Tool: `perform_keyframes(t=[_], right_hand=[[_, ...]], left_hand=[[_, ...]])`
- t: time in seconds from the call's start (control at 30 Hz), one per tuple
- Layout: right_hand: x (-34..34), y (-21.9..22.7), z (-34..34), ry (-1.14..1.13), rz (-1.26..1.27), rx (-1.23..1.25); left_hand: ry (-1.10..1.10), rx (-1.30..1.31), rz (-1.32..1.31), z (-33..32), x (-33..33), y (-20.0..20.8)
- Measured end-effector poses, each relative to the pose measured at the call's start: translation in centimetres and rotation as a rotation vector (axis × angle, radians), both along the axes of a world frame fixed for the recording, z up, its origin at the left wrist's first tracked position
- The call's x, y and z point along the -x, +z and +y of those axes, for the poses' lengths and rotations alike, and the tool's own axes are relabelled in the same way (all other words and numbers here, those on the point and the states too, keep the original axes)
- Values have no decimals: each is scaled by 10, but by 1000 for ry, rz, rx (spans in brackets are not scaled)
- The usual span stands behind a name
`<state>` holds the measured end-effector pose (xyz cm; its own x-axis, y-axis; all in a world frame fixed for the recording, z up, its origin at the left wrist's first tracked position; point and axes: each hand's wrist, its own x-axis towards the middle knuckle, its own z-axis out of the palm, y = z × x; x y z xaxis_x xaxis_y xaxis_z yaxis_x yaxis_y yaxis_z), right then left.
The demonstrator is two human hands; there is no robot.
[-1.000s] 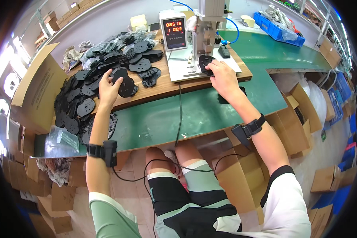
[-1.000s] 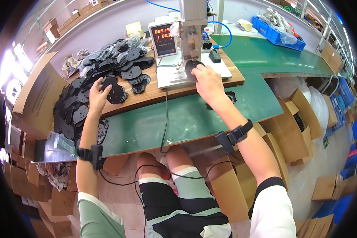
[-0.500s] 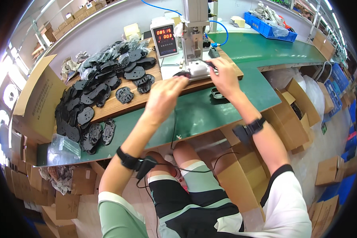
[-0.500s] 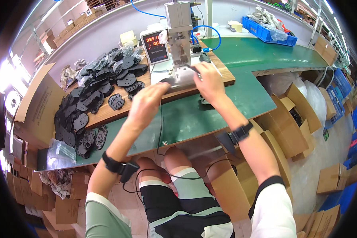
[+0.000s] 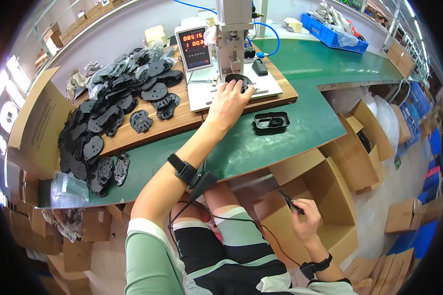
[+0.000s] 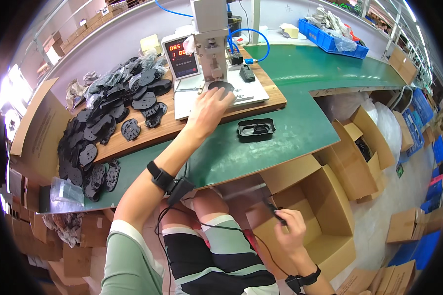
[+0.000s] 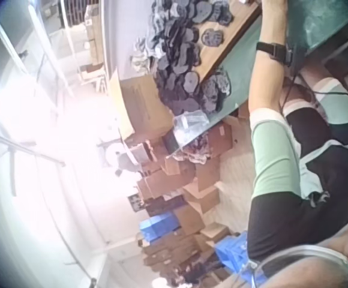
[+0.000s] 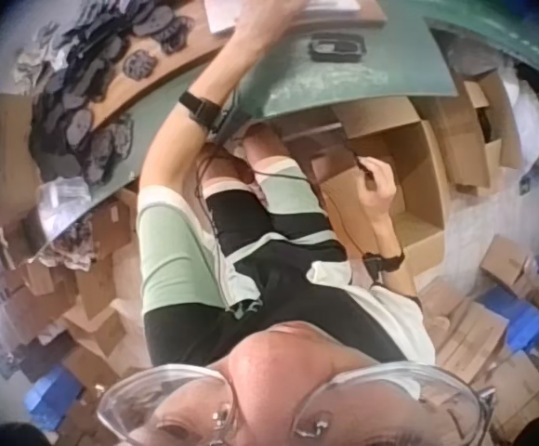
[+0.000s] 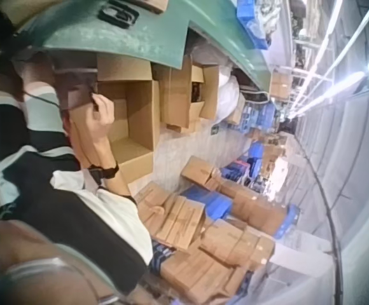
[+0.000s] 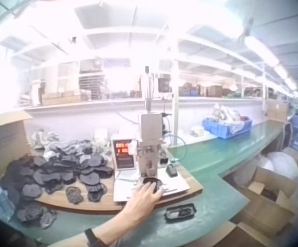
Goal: Use a press machine to assemble black plastic parts in a production line setting.
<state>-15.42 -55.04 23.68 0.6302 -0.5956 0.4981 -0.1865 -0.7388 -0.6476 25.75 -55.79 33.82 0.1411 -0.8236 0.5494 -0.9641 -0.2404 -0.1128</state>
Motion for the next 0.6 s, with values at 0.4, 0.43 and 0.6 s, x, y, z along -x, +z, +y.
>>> perform_keyframes(t=[0.4,0.43,0.6], right_hand=[[120,-308,-78,-605,342,-1003],[117,-315,-78,-538,404,-957],[122,-345,-88,-346,486,-1106]], left_hand=[[-48,26,62,7,-10,-8],[-51,31,51,10,-8,-9],[-114,96,62,7,-7,-10]])
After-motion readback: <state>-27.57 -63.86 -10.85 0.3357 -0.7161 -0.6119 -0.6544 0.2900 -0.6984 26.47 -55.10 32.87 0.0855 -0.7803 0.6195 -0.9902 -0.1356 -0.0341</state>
